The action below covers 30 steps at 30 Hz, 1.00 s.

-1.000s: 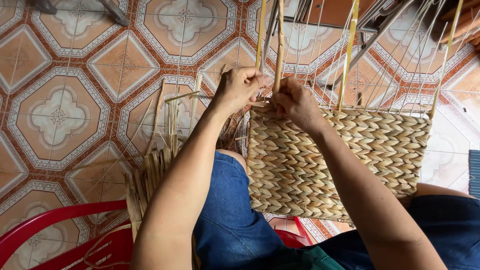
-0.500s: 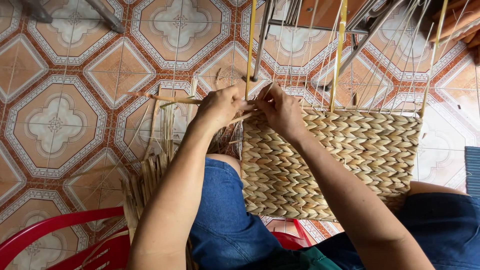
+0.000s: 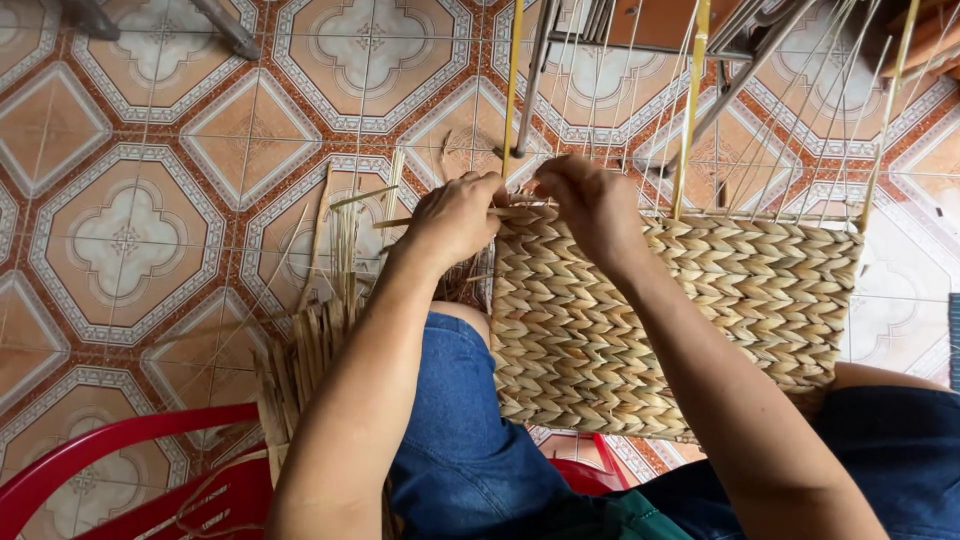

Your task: The person sits on the floor weaving a water hyacinth basket on a wooden frame. They tuck and weave reed strips along the top edge of the pre-woven body, pull strips tight, press the weave flat by hand, and rotate the basket to work around it.

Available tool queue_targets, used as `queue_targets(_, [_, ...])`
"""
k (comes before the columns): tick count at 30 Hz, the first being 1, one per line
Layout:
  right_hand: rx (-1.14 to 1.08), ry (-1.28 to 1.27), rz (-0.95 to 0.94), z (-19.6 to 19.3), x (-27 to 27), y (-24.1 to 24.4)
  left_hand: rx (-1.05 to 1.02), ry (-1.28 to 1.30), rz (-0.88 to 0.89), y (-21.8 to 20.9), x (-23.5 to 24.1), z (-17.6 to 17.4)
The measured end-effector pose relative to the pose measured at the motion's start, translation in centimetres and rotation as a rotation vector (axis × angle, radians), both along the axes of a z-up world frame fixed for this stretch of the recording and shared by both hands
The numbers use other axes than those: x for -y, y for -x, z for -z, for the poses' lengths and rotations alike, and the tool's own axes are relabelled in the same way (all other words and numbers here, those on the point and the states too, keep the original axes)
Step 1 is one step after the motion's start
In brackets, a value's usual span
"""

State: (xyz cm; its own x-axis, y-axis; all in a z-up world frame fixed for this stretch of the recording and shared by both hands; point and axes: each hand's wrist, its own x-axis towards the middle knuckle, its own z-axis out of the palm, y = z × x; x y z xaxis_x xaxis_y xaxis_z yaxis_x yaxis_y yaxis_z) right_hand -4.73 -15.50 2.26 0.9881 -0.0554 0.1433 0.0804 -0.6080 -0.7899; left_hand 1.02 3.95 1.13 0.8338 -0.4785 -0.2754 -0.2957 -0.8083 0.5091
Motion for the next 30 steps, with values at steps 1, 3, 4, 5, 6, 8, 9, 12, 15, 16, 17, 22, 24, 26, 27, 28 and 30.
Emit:
queue_targets(1, [-0.002,0.0,-0.002,0.2,-0.4,0.0,-0.002,0.0,-0.002,0.2,-0.3,-1.4])
queue_targets(3, [0.175,0.175,-0.3,0.6,-1.1,-0.1,-0.014,0.027,-0.079,0.6,-0.8,-4.2])
queue_targets(4, [0.176,0.174,-0.304,0.9,-1.3,-0.3,-0.014,0.027,-0.083,0.7,-1.2,-3.8])
queue_targets(5, [0.214,0.201,-0.284,1.3,-1.5,-0.6,0.306,0.189,-0.032,0.7,-1.6,-3.4])
queue_targets(6, [0.252,0.226,-0.264,1.7,-1.7,-0.8,0.625,0.348,0.025,0.7,-2.0,-3.0])
queue_targets(8, [0.122,0.228,-0.221,1.9,-2.0,-1.5,0.698,0.418,-0.076,0.9,-1.9,-4.0])
queue_targets(9, [-0.009,0.231,-0.175,2.0,-2.1,-1.7,0.77,0.49,-0.175,1.0,-1.7,-4.5])
queue_targets(12, [-0.215,0.02,-0.053,0.5,-2.0,-1.8,0.526,0.462,-0.197,2.8,-1.5,-6.7])
queue_targets(15, [-0.157,-0.282,-0.117,-0.4,-1.8,-1.2,0.551,0.306,-0.077,0.9,-1.4,-0.7])
queue_targets(16, [-0.16,-0.283,-0.12,-0.6,-1.6,-1.1,0.55,0.304,-0.08,0.7,-1.3,-0.6])
queue_targets(17, [0.008,-0.308,-0.16,-0.8,-1.4,-1.0,0.297,0.245,-0.109,0.5,-1.3,-0.5])
queue_targets(22, [0.219,-0.623,-0.21,-3.5,-0.6,-1.3,-0.103,0.115,-0.068,-0.9,-1.5,2.2])
queue_targets(24, [0.101,-0.728,-0.177,-4.3,-0.2,-1.6,-0.044,0.291,0.033,-1.5,-1.8,3.9])
queue_targets(26, [-0.012,-0.393,-0.121,-4.4,0.1,-1.5,-0.172,0.249,-0.014,-1.1,-1.6,2.2])
queue_targets(27, [-0.125,-0.056,-0.061,-4.4,0.3,-1.5,-0.304,0.209,-0.058,-0.8,-1.4,1.4])
queue_targets(28, [-0.126,-0.053,-0.063,-4.1,0.4,-1.3,-0.304,0.212,-0.06,-1.2,-1.3,2.1])
queue_targets(30, [-0.059,0.411,-0.131,-3.6,0.4,-1.1,-0.253,0.185,-0.006,-1.9,-1.4,3.5])
